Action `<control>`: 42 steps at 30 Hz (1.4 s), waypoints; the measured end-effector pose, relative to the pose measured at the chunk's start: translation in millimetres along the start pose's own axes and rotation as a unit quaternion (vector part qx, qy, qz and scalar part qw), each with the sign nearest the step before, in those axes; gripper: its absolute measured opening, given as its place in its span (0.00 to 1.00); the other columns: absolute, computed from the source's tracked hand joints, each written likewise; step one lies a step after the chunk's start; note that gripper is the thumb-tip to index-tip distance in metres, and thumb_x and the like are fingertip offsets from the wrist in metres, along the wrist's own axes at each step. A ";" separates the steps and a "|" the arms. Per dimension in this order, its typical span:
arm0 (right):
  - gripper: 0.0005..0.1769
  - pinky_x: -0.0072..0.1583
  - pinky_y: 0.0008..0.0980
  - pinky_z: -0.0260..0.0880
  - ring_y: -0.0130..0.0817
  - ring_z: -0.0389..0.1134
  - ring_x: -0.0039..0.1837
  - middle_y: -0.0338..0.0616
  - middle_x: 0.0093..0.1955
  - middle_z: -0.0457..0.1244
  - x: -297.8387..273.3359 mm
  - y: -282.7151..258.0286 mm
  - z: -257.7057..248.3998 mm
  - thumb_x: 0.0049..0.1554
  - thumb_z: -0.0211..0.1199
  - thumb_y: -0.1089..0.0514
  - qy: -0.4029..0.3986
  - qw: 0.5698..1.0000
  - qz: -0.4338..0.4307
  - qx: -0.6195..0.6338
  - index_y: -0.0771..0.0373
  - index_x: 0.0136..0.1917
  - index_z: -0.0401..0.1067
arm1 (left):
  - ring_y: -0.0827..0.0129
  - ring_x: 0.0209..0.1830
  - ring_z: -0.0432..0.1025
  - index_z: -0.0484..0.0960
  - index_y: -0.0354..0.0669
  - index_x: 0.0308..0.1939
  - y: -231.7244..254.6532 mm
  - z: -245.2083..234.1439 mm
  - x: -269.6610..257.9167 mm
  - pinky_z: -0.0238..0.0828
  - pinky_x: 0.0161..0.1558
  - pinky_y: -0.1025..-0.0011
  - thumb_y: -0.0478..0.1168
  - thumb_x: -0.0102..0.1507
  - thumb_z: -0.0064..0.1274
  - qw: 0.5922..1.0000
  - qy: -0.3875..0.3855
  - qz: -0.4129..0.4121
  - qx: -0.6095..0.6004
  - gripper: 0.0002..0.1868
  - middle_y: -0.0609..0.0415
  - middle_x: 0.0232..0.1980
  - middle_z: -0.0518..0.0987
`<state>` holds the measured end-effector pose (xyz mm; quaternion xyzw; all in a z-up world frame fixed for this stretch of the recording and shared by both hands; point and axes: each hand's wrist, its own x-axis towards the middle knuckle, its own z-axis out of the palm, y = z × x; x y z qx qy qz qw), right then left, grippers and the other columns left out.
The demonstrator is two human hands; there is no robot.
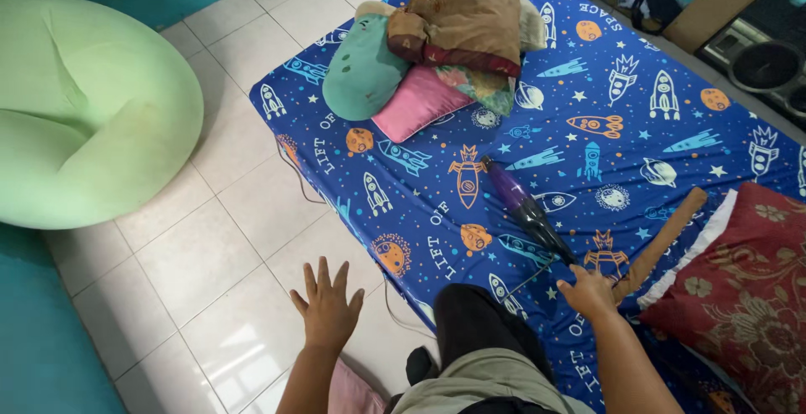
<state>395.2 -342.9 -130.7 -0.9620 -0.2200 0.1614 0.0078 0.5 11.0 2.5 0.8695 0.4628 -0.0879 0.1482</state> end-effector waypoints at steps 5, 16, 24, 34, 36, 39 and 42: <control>0.38 0.73 0.47 0.63 0.55 0.63 0.73 0.57 0.70 0.64 -2.7 -18.0 15.0 0.55 0.66 0.35 -0.108 0.991 0.072 0.028 0.49 0.74 0.67 | 0.47 0.83 0.30 0.62 0.61 0.74 -14.5 -21.6 26.2 0.31 0.71 0.27 0.59 0.63 0.52 1.000 0.021 0.013 -0.008 0.36 0.49 0.82 0.45; 0.28 0.72 0.42 0.66 0.48 0.68 0.71 0.49 0.66 0.70 37.8 -102.1 73.2 0.54 0.63 0.37 -0.214 0.971 0.068 0.078 0.54 0.62 0.80 | 0.49 0.84 0.30 0.61 0.63 0.74 -19.2 -64.9 147.1 0.30 0.73 0.29 0.58 0.65 0.51 0.996 -0.057 0.060 0.016 0.35 0.51 0.83 0.44; 0.35 0.69 0.42 0.70 0.49 0.71 0.67 0.53 0.62 0.71 78.7 -213.8 119.8 0.53 0.65 0.36 -0.272 0.939 0.143 0.155 0.60 0.64 0.74 | 0.48 0.83 0.33 0.61 0.61 0.75 -12.3 -50.4 351.9 0.32 0.73 0.30 0.56 0.65 0.53 0.975 -0.143 0.170 0.024 0.35 0.48 0.82 0.47; 0.32 0.60 0.41 0.73 0.47 0.74 0.59 0.54 0.59 0.72 251.9 -399.8 152.8 0.55 0.68 0.44 -0.240 0.878 0.214 0.356 0.57 0.69 0.71 | 0.49 0.84 0.34 0.62 0.58 0.75 -22.1 -10.3 481.9 0.37 0.75 0.38 0.54 0.65 0.54 0.952 -0.257 0.150 -0.070 0.35 0.49 0.82 0.49; 0.33 0.59 0.39 0.72 0.43 0.72 0.59 0.49 0.62 0.70 301.5 -428.2 173.3 0.56 0.68 0.44 -0.209 0.876 0.212 0.380 0.57 0.71 0.70 | 0.47 0.83 0.38 0.65 0.55 0.73 -20.8 14.8 513.3 0.40 0.75 0.42 0.53 0.64 0.56 0.950 -0.236 0.179 -0.098 0.34 0.45 0.81 0.52; 0.32 0.58 0.36 0.72 0.38 0.73 0.59 0.50 0.60 0.72 360.2 -455.5 216.3 0.55 0.68 0.45 -0.107 0.839 0.193 0.497 0.65 0.67 0.72 | 0.43 0.80 0.45 0.68 0.50 0.72 -9.9 65.2 566.9 0.45 0.74 0.47 0.51 0.63 0.57 0.939 -0.194 0.240 -0.154 0.33 0.40 0.79 0.57; 0.37 0.57 0.51 0.70 0.57 0.68 0.63 0.60 0.62 0.67 412.9 -467.0 265.5 0.58 0.68 0.42 -0.087 0.797 0.282 0.527 0.64 0.74 0.69 | 0.39 0.78 0.52 0.71 0.46 0.70 3.9 118.8 625.2 0.50 0.74 0.50 0.49 0.62 0.57 0.921 -0.150 0.294 -0.207 0.33 0.36 0.76 0.61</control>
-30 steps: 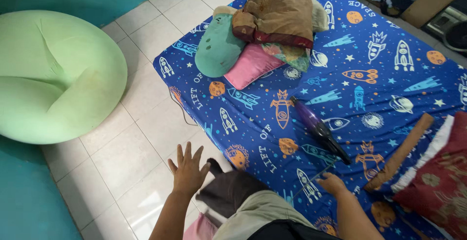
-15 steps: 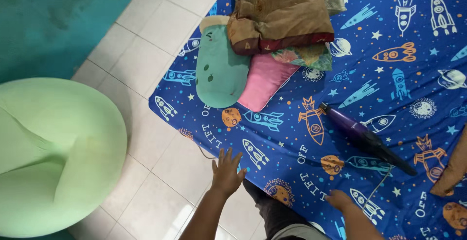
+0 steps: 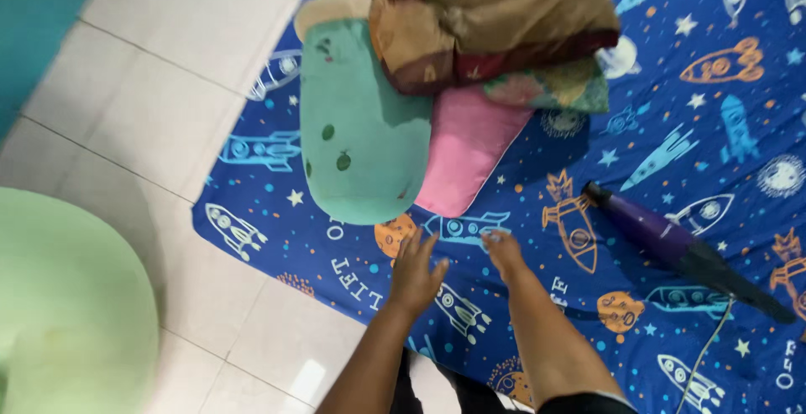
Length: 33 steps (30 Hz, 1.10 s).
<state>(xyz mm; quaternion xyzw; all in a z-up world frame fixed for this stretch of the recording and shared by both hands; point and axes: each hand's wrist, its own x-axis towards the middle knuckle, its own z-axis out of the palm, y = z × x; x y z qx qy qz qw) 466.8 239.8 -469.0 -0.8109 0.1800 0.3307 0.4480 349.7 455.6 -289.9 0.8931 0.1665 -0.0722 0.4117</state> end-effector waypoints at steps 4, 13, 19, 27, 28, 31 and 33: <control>0.54 0.63 0.57 0.68 0.49 0.59 0.74 0.49 0.78 0.54 64.1 4.8 37.2 0.54 0.68 0.37 0.052 0.972 0.117 0.195 0.58 0.82 0.47 | 0.36 0.77 0.53 0.71 0.44 0.70 -52.6 28.8 67.1 0.50 0.74 0.49 0.48 0.63 0.58 0.997 0.030 0.071 0.017 0.32 0.31 0.76 0.61; 0.25 0.55 0.42 0.78 0.40 0.74 0.55 0.48 0.55 0.71 64.8 -119.2 85.5 0.53 0.73 0.55 -0.071 0.893 0.082 0.437 0.68 0.61 0.74 | 0.46 0.79 0.51 0.53 0.52 0.81 -92.3 -38.2 99.2 0.48 0.75 0.43 0.55 0.63 0.56 0.991 0.045 -0.058 0.115 0.45 0.40 0.81 0.55; 0.22 0.49 0.44 0.77 0.42 0.73 0.49 0.51 0.50 0.70 -24.5 -161.0 24.5 0.53 0.69 0.58 -0.119 0.895 0.042 0.429 0.71 0.59 0.73 | 0.44 0.84 0.28 0.49 0.52 0.81 -88.8 -100.7 107.0 0.35 0.69 0.24 0.63 0.64 0.51 0.965 0.132 -0.207 0.093 0.47 0.46 0.85 0.37; 0.34 0.53 0.43 0.77 0.42 0.73 0.53 0.51 0.54 0.70 -194.8 -97.6 -62.9 0.46 0.68 0.61 -0.193 0.910 0.131 0.342 0.69 0.66 0.68 | 0.39 0.83 0.38 0.52 0.47 0.81 -126.3 -5.6 58.9 0.40 0.79 0.42 0.68 0.65 0.56 0.990 0.017 -0.132 0.047 0.50 0.31 0.82 0.45; 0.37 0.56 0.42 0.76 0.42 0.73 0.55 0.51 0.55 0.70 -214.6 -89.8 -79.2 0.44 0.68 0.62 -0.211 0.906 0.151 0.335 0.66 0.68 0.67 | 0.39 0.82 0.39 0.49 0.51 0.82 -130.4 4.7 41.6 0.42 0.78 0.43 0.67 0.63 0.54 0.982 -0.012 -0.190 -0.021 0.52 0.34 0.82 0.46; 0.43 0.62 0.41 0.72 0.41 0.72 0.60 0.49 0.60 0.70 -250.0 -71.3 -119.5 0.40 0.69 0.63 -0.292 0.875 0.121 0.366 0.65 0.70 0.65 | 0.52 0.82 0.49 0.44 0.53 0.80 -127.3 30.6 -11.0 0.59 0.70 0.43 0.68 0.61 0.51 0.872 -0.146 -0.380 -0.273 0.53 0.49 0.84 0.50; 0.46 0.64 0.41 0.70 0.40 0.70 0.62 0.49 0.61 0.69 -262.3 -55.3 -153.4 0.38 0.71 0.65 -0.292 0.891 0.118 0.326 0.67 0.71 0.65 | 0.51 0.74 0.65 0.53 0.54 0.80 -116.9 44.8 -45.7 0.69 0.64 0.43 0.69 0.60 0.51 0.807 -0.177 -0.446 -0.343 0.50 0.48 0.77 0.67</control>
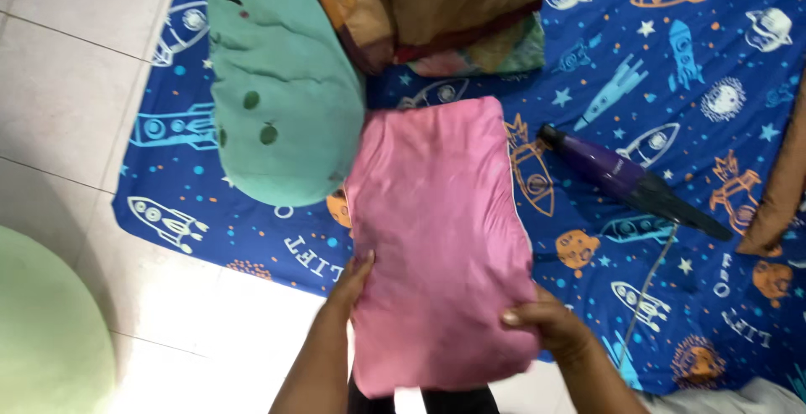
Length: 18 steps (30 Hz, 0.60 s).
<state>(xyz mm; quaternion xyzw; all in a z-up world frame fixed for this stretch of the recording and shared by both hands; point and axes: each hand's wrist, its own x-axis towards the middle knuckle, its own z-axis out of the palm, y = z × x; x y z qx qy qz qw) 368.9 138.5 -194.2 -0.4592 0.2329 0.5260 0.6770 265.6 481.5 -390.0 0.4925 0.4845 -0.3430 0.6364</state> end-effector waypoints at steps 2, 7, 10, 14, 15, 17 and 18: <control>0.48 0.66 0.38 0.67 0.37 0.69 0.64 0.46 0.64 0.68 -23.9 -4.9 -32.9 0.37 0.73 0.65 -0.006 0.998 -0.001 -0.069 0.67 0.72 0.66 | 0.55 0.71 0.67 0.54 0.58 0.80 -27.0 30.0 -23.0 0.70 0.61 0.42 0.68 0.59 0.49 0.997 0.003 -0.043 -0.068 0.49 0.53 0.75 0.69; 0.46 0.65 0.34 0.66 0.34 0.69 0.63 0.44 0.63 0.69 -42.3 -41.9 -120.3 0.36 0.74 0.63 0.087 0.964 0.001 -0.252 0.65 0.69 0.70 | 0.45 0.67 0.71 0.48 0.61 0.78 -51.1 93.5 -75.0 0.75 0.58 0.41 0.50 0.54 0.63 0.959 0.007 -0.064 -0.275 0.53 0.43 0.70 0.72; 0.42 0.62 0.37 0.69 0.38 0.71 0.58 0.46 0.59 0.72 -33.3 -55.5 -167.5 0.36 0.74 0.61 0.195 0.925 0.014 -0.325 0.63 0.67 0.73 | 0.51 0.67 0.69 0.54 0.49 0.76 -73.4 127.1 -100.3 0.74 0.60 0.48 0.47 0.55 0.66 0.949 0.042 0.037 -0.309 0.50 0.44 0.70 0.71; 0.42 0.60 0.41 0.72 0.45 0.72 0.59 0.52 0.58 0.72 -14.5 -62.7 -214.3 0.36 0.79 0.57 0.292 0.847 -0.027 -0.442 0.64 0.65 0.74 | 0.56 0.68 0.67 0.59 0.40 0.75 -102.6 178.6 -127.5 0.70 0.63 0.55 0.49 0.59 0.64 0.948 0.145 0.080 -0.270 0.46 0.45 0.72 0.70; 0.41 0.63 0.43 0.70 0.48 0.71 0.62 0.53 0.60 0.70 -7.9 -66.7 -219.1 0.38 0.80 0.51 0.288 0.790 -0.064 -0.537 0.63 0.64 0.74 | 0.56 0.67 0.67 0.61 0.38 0.75 -109.2 190.6 -131.4 0.69 0.63 0.55 0.49 0.59 0.63 0.944 0.155 0.055 -0.287 0.44 0.45 0.72 0.71; 0.41 0.65 0.46 0.68 0.54 0.69 0.66 0.54 0.64 0.68 -4.7 -82.5 -223.7 0.40 0.79 0.45 0.302 0.704 -0.109 -0.633 0.59 0.65 0.74 | 0.58 0.69 0.67 0.60 0.38 0.75 -124.0 212.8 -135.9 0.68 0.65 0.61 0.49 0.61 0.63 0.938 0.129 0.136 -0.292 0.44 0.46 0.73 0.70; 0.42 0.66 0.48 0.66 0.56 0.67 0.67 0.53 0.65 0.67 -0.4 -85.9 -218.0 0.40 0.78 0.45 0.324 0.685 -0.119 -0.642 0.56 0.66 0.73 | 0.59 0.70 0.67 0.60 0.38 0.75 -132.0 220.6 -138.5 0.67 0.66 0.63 0.48 0.62 0.63 0.933 0.115 0.175 -0.294 0.43 0.47 0.74 0.69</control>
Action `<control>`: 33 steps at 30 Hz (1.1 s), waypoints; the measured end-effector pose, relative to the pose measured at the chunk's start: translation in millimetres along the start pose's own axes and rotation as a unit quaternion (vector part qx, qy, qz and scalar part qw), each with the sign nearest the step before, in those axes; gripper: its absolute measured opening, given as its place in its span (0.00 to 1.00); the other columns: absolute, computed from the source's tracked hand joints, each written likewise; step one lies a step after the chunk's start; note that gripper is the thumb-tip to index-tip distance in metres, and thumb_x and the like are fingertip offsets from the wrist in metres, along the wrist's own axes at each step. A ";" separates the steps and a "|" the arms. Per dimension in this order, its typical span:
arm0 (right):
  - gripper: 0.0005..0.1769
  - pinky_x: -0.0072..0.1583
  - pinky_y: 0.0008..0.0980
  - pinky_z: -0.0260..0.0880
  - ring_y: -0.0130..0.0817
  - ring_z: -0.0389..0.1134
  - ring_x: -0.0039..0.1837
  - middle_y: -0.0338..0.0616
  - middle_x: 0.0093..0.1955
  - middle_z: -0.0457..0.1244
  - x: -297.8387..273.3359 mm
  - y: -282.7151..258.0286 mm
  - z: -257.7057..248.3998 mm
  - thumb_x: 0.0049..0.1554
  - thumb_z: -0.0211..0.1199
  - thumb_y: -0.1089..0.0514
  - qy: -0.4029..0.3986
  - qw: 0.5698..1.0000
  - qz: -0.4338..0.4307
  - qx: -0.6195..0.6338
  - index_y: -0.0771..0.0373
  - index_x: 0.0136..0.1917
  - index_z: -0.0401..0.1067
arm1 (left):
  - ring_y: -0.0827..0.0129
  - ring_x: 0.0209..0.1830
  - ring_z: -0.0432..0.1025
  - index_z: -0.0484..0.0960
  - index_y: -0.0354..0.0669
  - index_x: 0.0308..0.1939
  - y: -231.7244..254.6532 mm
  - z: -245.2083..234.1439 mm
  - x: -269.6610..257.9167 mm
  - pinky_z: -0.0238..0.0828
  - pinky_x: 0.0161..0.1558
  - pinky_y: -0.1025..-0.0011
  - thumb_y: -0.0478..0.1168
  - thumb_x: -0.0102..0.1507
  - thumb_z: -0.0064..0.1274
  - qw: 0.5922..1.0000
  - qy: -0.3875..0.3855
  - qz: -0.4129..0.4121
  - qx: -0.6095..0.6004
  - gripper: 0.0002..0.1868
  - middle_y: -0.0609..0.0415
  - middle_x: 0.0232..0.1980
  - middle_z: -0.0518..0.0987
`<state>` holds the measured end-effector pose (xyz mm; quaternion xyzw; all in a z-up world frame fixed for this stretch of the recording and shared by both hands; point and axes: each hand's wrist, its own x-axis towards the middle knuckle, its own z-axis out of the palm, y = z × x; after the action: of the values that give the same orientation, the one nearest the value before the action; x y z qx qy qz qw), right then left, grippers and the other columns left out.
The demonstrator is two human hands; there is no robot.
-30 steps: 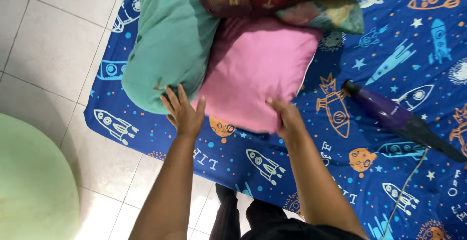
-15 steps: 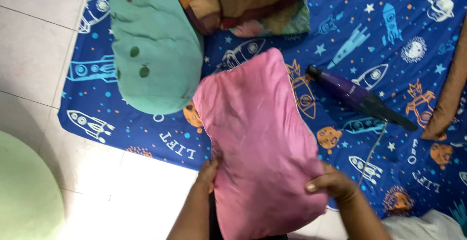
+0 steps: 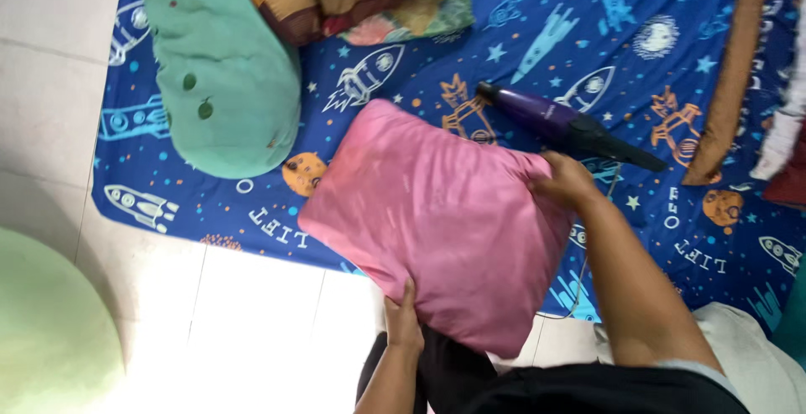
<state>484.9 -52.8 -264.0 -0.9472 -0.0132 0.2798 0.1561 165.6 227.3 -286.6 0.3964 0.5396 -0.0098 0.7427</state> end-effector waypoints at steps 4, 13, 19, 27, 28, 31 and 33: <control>0.32 0.61 0.56 0.60 0.56 0.63 0.66 0.48 0.64 0.66 5.7 -20.4 18.4 0.45 0.74 0.51 0.130 0.991 0.043 0.011 0.48 0.64 0.74 | 0.65 0.69 0.65 0.54 0.62 0.77 -10.0 0.1 -2.2 0.62 0.61 0.56 0.50 0.62 0.53 0.975 -0.044 -0.207 0.064 0.40 0.59 0.72 0.68; 0.05 0.38 0.35 0.57 0.32 0.59 0.37 0.34 0.35 0.60 -54.4 34.0 160.1 0.57 0.54 0.58 0.204 0.933 -0.136 0.263 0.55 0.39 0.68 | 0.60 0.65 0.69 0.66 0.50 0.74 -17.3 -20.1 -33.1 0.65 0.57 0.60 0.52 0.64 0.53 0.981 -0.076 -0.061 0.167 0.35 0.51 0.67 0.74; 0.23 0.65 0.45 0.68 0.52 0.69 0.64 0.55 0.60 0.69 -140.9 63.2 217.9 0.52 0.64 0.53 -0.030 0.998 -0.011 0.052 0.58 0.61 0.76 | 0.61 0.67 0.69 0.65 0.49 0.75 -42.3 -22.9 -69.1 0.65 0.62 0.58 0.52 0.64 0.51 0.984 -0.046 -0.056 0.160 0.35 0.52 0.69 0.74; 0.32 0.75 0.43 0.52 0.51 0.56 0.75 0.56 0.72 0.57 -5.2 68.8 166.4 0.61 0.62 0.50 0.178 0.957 -0.221 0.060 0.68 0.73 0.60 | 0.54 0.71 0.68 0.60 0.48 0.77 -122.1 32.4 6.3 0.66 0.65 0.55 0.53 0.60 0.55 0.991 -0.021 -0.049 0.125 0.42 0.43 0.73 0.71; 0.33 0.77 0.41 0.48 0.49 0.53 0.78 0.54 0.75 0.54 19.3 64.0 144.6 0.63 0.60 0.52 0.248 0.933 -0.239 0.109 0.68 0.75 0.56 | 0.54 0.74 0.62 0.53 0.48 0.79 -138.1 42.8 22.7 0.62 0.68 0.57 0.53 0.59 0.58 0.994 -0.016 -0.030 0.109 0.48 0.41 0.75 0.63; 0.35 0.83 0.35 0.36 0.44 0.43 0.85 0.49 0.84 0.44 36.4 41.0 70.8 0.68 0.53 0.58 0.407 0.814 -0.334 0.244 0.70 0.82 0.45 | 0.47 0.82 0.44 0.39 0.29 0.78 -182.3 79.8 83.3 0.44 0.76 0.59 0.53 0.63 0.70 0.971 0.051 0.156 0.174 0.60 0.29 0.81 0.46; 0.35 0.84 0.40 0.32 0.45 0.40 0.88 0.49 0.86 0.42 36.3 41.6 75.9 0.70 0.51 0.56 0.441 0.780 -0.380 0.229 0.68 0.84 0.44 | 0.55 0.76 0.57 0.37 0.36 0.79 -209.4 105.6 108.0 0.53 0.72 0.66 0.54 0.53 0.68 0.983 0.139 -0.010 0.118 0.66 0.38 0.77 0.57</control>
<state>472.3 -66.4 -356.0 -0.8217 -0.2368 -0.2554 0.4511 201.8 65.1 -484.2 0.4733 0.6363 -0.0258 0.6087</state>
